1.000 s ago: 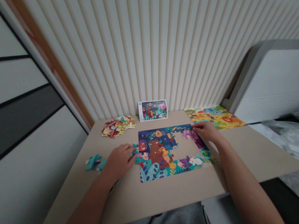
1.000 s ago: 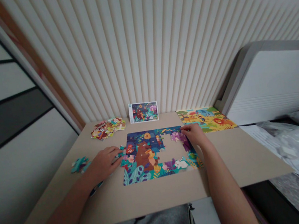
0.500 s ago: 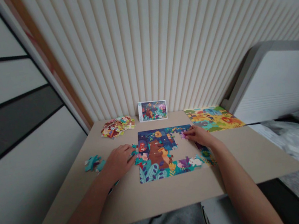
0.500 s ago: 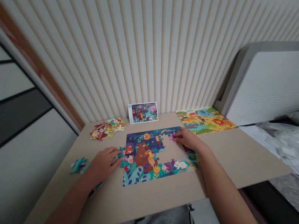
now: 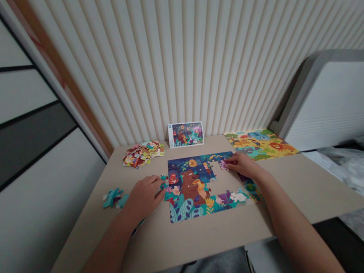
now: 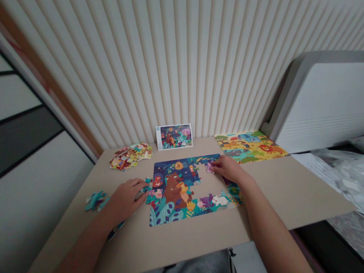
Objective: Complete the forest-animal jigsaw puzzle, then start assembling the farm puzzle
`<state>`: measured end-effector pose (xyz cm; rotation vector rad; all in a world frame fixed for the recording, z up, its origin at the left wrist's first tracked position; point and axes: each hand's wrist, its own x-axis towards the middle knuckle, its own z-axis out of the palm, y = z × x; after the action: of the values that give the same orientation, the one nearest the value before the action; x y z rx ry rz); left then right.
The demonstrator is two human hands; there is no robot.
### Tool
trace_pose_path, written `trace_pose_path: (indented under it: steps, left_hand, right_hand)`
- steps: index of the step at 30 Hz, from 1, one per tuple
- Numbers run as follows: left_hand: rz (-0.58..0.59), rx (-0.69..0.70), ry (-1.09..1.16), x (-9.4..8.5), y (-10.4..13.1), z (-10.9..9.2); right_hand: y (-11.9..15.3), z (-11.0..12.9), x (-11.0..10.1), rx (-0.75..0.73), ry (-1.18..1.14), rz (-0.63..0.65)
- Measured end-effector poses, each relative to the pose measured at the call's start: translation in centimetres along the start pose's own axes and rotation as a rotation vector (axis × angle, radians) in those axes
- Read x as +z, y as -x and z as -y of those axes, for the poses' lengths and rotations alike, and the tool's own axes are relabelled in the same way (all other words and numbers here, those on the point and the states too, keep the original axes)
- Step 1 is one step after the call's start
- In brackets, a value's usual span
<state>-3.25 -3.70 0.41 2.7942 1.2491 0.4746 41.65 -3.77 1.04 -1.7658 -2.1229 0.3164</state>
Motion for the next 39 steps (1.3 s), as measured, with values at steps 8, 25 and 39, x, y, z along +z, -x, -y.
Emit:
trace_pose_path:
  steps: [8, 25, 39]
  left_hand:
    - [0.009, -0.007, -0.012, -0.2, -0.1, -0.1]
    - [-0.011, 0.008, 0.014, 0.1, 0.0, 0.1]
    - [0.003, 0.008, 0.038, -0.2, 0.0, 0.1]
  right_hand:
    - [0.0, 0.3, -0.2, -0.001, 0.154, 0.049]
    - [0.3, 1.2, -0.3, 0.044, 0.211, 0.046]
    - [0.4, 3.0, -0.5, 0.106, 0.301, 0.039]
